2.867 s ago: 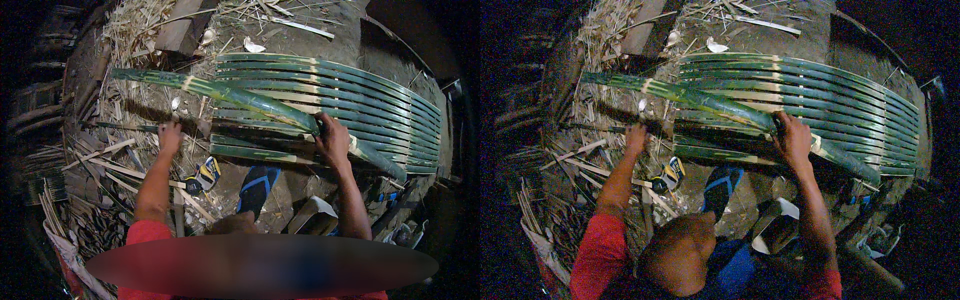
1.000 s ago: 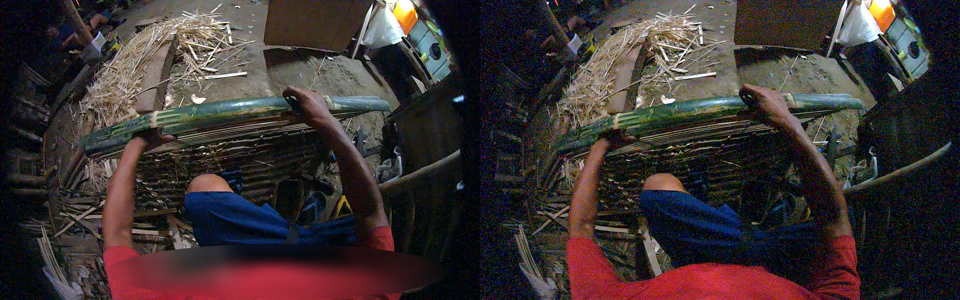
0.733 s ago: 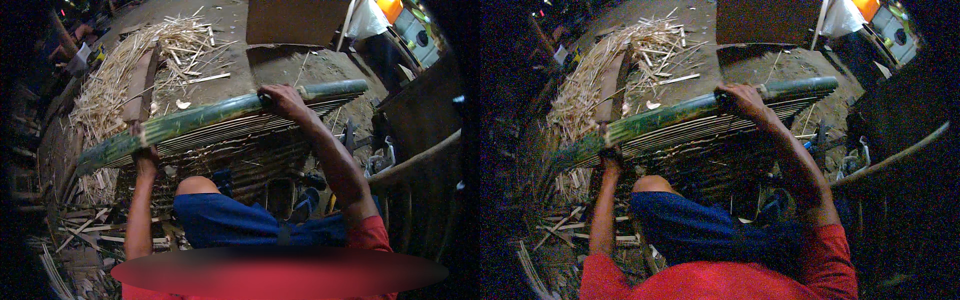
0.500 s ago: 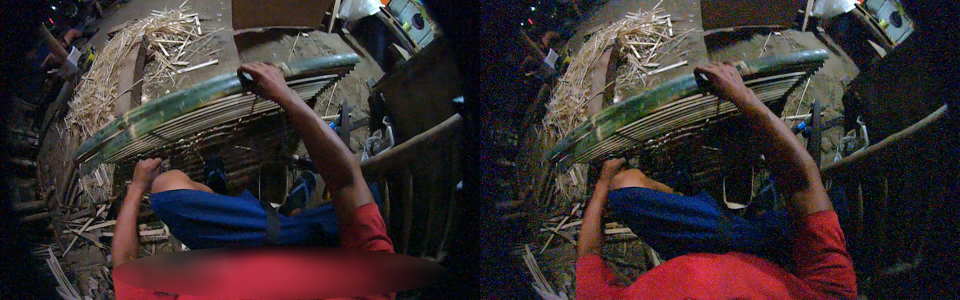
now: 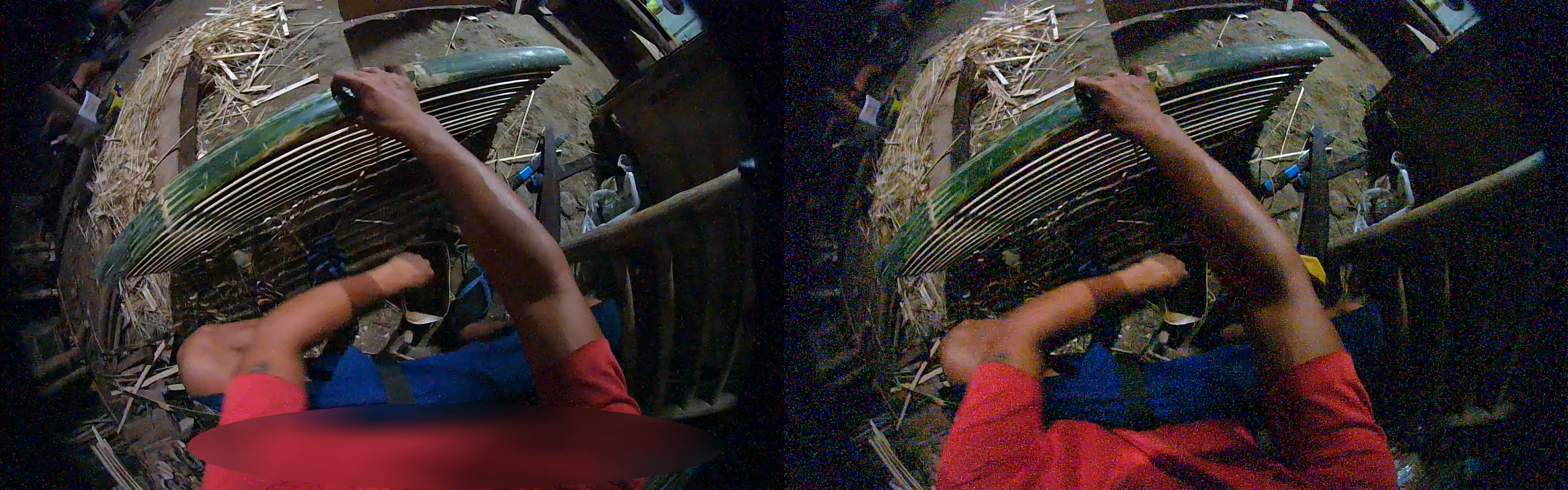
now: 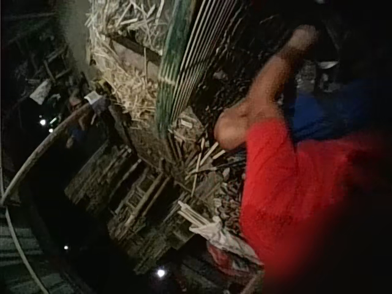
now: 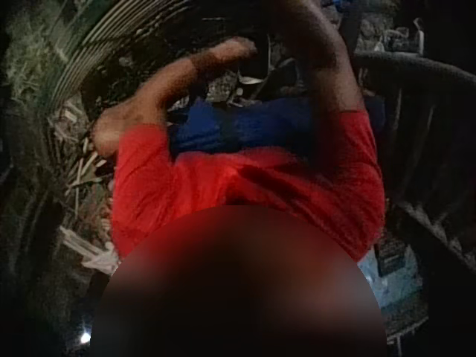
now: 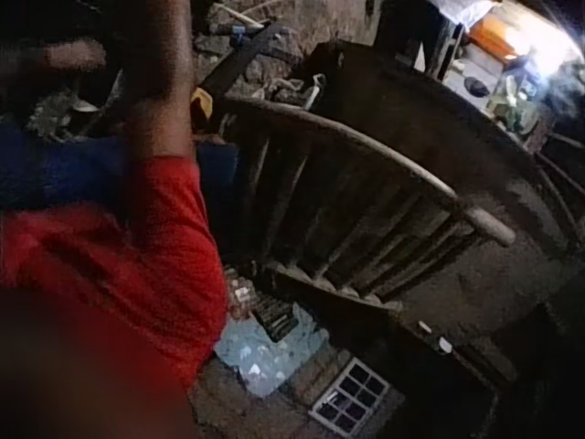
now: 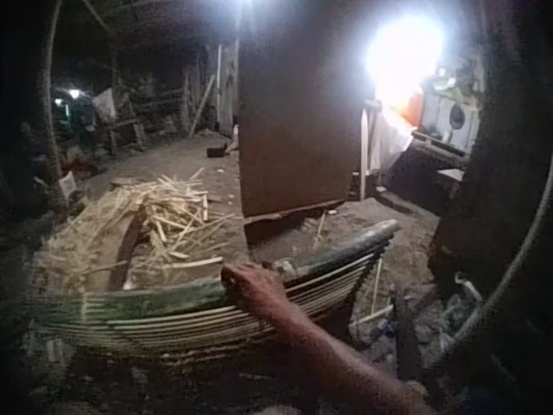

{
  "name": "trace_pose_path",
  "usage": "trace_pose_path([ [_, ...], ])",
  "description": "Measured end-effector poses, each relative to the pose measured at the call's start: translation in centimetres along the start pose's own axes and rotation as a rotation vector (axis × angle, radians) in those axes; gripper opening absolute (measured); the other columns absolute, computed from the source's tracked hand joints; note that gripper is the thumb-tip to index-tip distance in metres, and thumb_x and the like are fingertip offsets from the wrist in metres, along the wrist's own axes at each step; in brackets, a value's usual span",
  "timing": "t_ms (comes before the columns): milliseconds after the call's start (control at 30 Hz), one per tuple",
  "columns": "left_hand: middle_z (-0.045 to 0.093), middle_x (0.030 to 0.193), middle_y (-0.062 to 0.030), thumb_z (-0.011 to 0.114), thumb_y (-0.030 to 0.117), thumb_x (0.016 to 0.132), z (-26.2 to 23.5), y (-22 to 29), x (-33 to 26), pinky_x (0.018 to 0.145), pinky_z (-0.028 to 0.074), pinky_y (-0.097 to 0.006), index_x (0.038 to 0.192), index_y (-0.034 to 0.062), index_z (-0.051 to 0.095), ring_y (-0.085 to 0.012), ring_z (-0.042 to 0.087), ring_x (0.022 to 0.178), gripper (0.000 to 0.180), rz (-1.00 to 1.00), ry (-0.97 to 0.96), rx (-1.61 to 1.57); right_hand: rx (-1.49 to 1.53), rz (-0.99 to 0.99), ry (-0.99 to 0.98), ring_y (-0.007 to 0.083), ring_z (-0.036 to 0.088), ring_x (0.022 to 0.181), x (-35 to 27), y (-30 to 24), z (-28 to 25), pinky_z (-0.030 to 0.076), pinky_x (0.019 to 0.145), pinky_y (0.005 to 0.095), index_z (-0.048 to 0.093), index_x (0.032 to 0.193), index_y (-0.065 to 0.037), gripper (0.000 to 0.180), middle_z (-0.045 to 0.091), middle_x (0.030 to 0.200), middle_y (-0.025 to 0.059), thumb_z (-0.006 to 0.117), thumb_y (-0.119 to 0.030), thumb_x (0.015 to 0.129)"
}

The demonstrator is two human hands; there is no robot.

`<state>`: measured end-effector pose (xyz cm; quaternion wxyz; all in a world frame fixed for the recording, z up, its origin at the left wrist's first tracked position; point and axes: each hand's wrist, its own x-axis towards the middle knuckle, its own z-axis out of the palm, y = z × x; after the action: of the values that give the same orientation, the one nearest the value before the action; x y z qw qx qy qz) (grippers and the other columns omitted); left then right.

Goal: The person sits on the floor and uses a hammer to drive nails into a green bamboo mat, securing thin bamboo strips in place. They repeatedly adjust the mat and hammer along its length to fasten the strips.

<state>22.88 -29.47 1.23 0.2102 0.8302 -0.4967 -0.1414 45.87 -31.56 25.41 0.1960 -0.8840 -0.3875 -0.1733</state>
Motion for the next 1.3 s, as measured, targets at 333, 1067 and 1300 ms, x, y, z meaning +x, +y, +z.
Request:
trace_pose_path([
  [333, 0.073, 0.097, -0.0135, 0.054, 0.023, 0.091, 15.5, -1.5, 5.2, 0.075, 0.057, -0.049, 0.095, 0.0078, 0.075, -0.0333, 0.071, 0.088, 0.026, -0.399, -0.393, -0.034, 0.065, 0.069, -0.034, 0.0274, 0.063, 0.106, -0.2, -0.7, -1.0, 0.035, 0.104, 0.0557, 0.058, 0.109, -0.023, 0.034, 0.067, 0.103, 0.0054, 0.071, -0.02, 0.078],
  [1067, 0.074, 0.092, -0.0127, 0.057, 0.018, 0.086, 14.6, 5.7, -0.1, 0.074, 0.056, -0.042, 0.085, 0.0099, 0.077, -0.0287, 0.071, 0.089, 0.021, -0.243, -0.351, 0.052, 0.028, 0.043, 0.076, 0.0244, 0.062, 0.111, -1.1, -1.3, -1.2, 0.034, 0.106, 0.0542, 0.059, 0.105, -0.021, 0.024, 0.067, 0.101, 0.0035, 0.065, -0.021, 0.082],
  [1300, 0.073, 0.102, -0.0148, 0.058, 0.017, 0.087, 15.2, 1.7, -0.5, 0.076, 0.059, -0.044, 0.097, 0.008, 0.076, -0.0322, 0.07, 0.1, 0.023, -0.605, -0.466, -0.139, 0.071, 0.073, -0.002, 0.0257, 0.063, 0.108, -1.0, -1.3, -1.1, 0.035, 0.104, 0.0549, 0.058, 0.102, -0.02, 0.021, 0.067, 0.097, 0.0038, 0.065, -0.023, 0.082],
])
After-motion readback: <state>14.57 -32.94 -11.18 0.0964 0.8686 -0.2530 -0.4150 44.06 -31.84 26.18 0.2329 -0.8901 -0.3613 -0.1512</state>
